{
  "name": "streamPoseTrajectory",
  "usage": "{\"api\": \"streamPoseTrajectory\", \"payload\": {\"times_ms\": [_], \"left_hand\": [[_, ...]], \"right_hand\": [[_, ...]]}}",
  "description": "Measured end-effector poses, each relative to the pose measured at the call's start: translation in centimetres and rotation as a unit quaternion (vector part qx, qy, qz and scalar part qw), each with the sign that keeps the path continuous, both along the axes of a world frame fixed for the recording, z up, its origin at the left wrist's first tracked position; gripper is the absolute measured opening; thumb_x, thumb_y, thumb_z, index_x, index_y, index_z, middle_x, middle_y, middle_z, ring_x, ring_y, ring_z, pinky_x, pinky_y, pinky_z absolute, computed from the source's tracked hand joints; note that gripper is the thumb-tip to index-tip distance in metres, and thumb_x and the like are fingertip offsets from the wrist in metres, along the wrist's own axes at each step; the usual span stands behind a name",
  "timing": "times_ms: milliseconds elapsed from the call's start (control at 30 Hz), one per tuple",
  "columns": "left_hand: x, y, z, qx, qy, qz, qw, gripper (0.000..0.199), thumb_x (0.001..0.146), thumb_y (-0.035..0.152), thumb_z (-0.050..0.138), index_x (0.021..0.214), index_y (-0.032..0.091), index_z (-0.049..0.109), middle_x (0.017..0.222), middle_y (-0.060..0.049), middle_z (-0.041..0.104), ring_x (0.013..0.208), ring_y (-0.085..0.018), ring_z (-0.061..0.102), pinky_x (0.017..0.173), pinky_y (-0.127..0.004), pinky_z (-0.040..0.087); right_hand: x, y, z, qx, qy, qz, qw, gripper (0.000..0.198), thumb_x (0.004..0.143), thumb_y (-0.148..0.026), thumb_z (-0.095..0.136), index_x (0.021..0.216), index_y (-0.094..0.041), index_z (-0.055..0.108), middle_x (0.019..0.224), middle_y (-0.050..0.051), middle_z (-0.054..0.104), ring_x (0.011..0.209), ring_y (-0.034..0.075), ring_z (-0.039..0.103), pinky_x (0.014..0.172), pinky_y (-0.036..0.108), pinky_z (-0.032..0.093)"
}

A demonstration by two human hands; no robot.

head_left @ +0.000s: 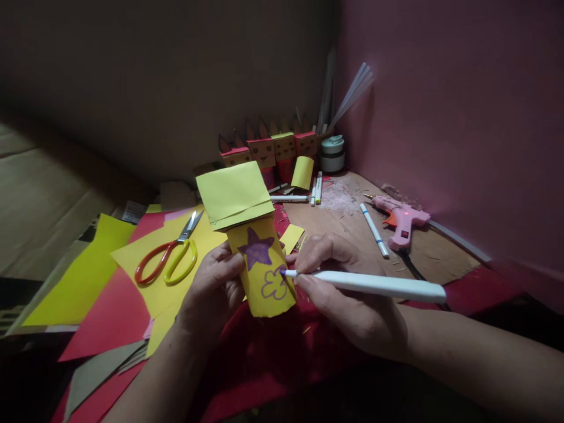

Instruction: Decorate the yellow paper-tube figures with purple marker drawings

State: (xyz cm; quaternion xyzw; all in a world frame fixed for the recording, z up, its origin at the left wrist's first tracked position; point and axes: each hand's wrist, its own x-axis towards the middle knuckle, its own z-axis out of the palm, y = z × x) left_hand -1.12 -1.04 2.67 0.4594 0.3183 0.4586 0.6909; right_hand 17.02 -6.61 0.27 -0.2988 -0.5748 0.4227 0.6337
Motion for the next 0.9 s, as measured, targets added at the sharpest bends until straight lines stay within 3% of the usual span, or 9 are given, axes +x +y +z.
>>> {"api": "streamPoseTrajectory", "payload": {"times_ms": [200, 400, 533, 733, 900], "left_hand": [[0.06, -0.02, 0.17, -0.007, 0.015, 0.008, 1.0, 0.023, 0.063, 0.03, 0.087, 0.077, 0.018, 0.073, 0.083, -0.01, 0.078, 0.1, -0.038, 0.074, 0.077, -0.041, 0.064], [-0.01, 0.02, 0.25, 0.002, 0.012, 0.004, 1.0, 0.024, 0.062, 0.03, 0.089, 0.071, 0.018, 0.071, 0.075, -0.008, 0.076, 0.088, -0.031, 0.076, 0.061, -0.028, 0.061], [0.05, 0.02, 0.24, 0.003, 0.003, -0.006, 1.0, 0.024, 0.063, 0.03, 0.09, 0.071, 0.017, 0.071, 0.075, -0.008, 0.077, 0.085, -0.03, 0.076, 0.066, -0.031, 0.063], [0.19, 0.04, 0.17, -0.01, 0.011, 0.012, 1.0, 0.022, 0.066, 0.029, 0.086, 0.079, 0.017, 0.074, 0.081, -0.009, 0.078, 0.099, -0.036, 0.075, 0.082, -0.041, 0.063], [0.04, -0.01, 0.09, -0.005, 0.013, 0.01, 1.0, 0.023, 0.066, 0.03, 0.087, 0.08, 0.017, 0.074, 0.082, -0.01, 0.078, 0.099, -0.036, 0.074, 0.081, -0.04, 0.063]], "right_hand": [[-0.04, -0.11, -0.28, -0.011, 0.018, -0.013, 1.0, 0.011, 0.091, -0.027, 0.069, 0.086, -0.026, 0.06, 0.073, 0.0, 0.06, 0.082, 0.021, 0.062, 0.063, 0.032, 0.053], [0.12, 0.02, -0.35, -0.034, 0.013, -0.008, 0.999, 0.009, 0.091, -0.023, 0.067, 0.087, -0.026, 0.059, 0.072, -0.001, 0.058, 0.072, 0.018, 0.059, 0.057, 0.029, 0.049], [0.11, 0.0, -0.21, -0.027, 0.007, -0.016, 0.999, 0.01, 0.089, -0.021, 0.066, 0.085, -0.025, 0.058, 0.074, 0.0, 0.059, 0.074, 0.019, 0.06, 0.059, 0.031, 0.05], [-0.18, -0.05, -0.46, -0.02, 0.014, -0.014, 1.0, 0.009, 0.091, -0.027, 0.069, 0.087, -0.026, 0.06, 0.071, 0.0, 0.059, 0.076, 0.02, 0.063, 0.06, 0.032, 0.052], [-0.34, 0.0, -0.44, -0.024, 0.017, -0.008, 1.0, 0.01, 0.09, -0.026, 0.069, 0.087, -0.026, 0.06, 0.071, -0.001, 0.059, 0.079, 0.02, 0.063, 0.062, 0.031, 0.052]]}}
